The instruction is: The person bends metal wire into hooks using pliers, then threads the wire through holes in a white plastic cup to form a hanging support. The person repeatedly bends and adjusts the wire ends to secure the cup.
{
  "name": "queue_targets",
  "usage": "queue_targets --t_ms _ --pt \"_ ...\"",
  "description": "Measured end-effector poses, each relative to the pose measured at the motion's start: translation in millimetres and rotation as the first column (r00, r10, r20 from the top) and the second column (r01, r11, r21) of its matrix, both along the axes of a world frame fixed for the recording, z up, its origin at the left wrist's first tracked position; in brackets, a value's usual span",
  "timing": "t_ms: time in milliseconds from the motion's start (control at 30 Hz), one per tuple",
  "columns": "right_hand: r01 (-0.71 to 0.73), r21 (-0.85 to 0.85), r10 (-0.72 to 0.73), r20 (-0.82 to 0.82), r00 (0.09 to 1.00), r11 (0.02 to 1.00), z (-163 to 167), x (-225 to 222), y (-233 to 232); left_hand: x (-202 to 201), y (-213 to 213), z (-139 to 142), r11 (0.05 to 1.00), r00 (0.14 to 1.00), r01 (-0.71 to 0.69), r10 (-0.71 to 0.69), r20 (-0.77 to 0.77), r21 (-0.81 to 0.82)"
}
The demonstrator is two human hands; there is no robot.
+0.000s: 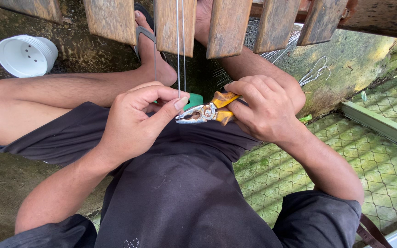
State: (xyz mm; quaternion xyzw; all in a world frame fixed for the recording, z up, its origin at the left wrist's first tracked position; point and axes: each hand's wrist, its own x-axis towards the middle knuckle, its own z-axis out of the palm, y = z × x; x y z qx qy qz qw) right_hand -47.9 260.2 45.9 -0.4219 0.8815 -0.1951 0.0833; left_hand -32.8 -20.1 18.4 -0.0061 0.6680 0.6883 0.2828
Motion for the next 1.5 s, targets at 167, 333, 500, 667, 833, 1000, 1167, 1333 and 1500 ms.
queue_targets --t_ms 167,333,500,667,833,1000,1167,1333,1500 --pt "-0.003 0.005 0.003 0.006 1.0 1.0 -1.2 -0.1 -0.7 -0.1 -0.9 0.0 1.0 1.0 -0.004 0.004 -0.006 -0.003" --pt "-0.005 -0.014 0.005 -0.003 1.0 1.0 -2.8 1.3 1.0 0.7 -0.9 -1.3 1.0 1.0 -0.003 0.003 -0.02 -0.006" --pt "-0.01 -0.035 0.009 -0.043 0.999 0.999 -9.1 3.6 4.1 3.1 -0.8 -0.6 1.0 0.999 -0.009 0.008 -0.034 -0.015" --pt "-0.014 -0.044 0.009 -0.102 0.995 0.999 -15.1 8.2 11.6 5.1 5.2 -2.8 1.0 0.999 -0.027 0.027 -0.028 0.01" --pt "-0.029 0.015 0.031 -0.228 0.973 0.999 -21.9 15.0 16.4 8.3 7.8 -5.6 0.999 0.999 -0.036 0.036 -0.025 0.027" --pt "-0.002 0.043 0.015 -0.302 0.953 0.999 -27.1 20.4 17.0 7.7 9.5 -5.8 0.999 0.999 -0.033 0.034 -0.037 0.02" --pt "-0.018 0.047 0.037 -0.443 0.896 0.999 -31.8 21.0 18.4 6.4 10.3 -3.5 1.0 0.998 -0.03 0.029 -0.054 -0.006" --pt "-0.002 0.013 0.009 -0.554 0.833 1.0 -37.3 22.6 17.4 7.5 12.2 -2.3 0.999 0.998 -0.04 0.041 -0.041 0.022" --pt "0.013 0.023 0.003 -0.586 0.811 1.0 -39.8 26.7 18.9 9.8 13.5 -4.2 0.999 0.998 -0.035 0.035 -0.055 0.009"
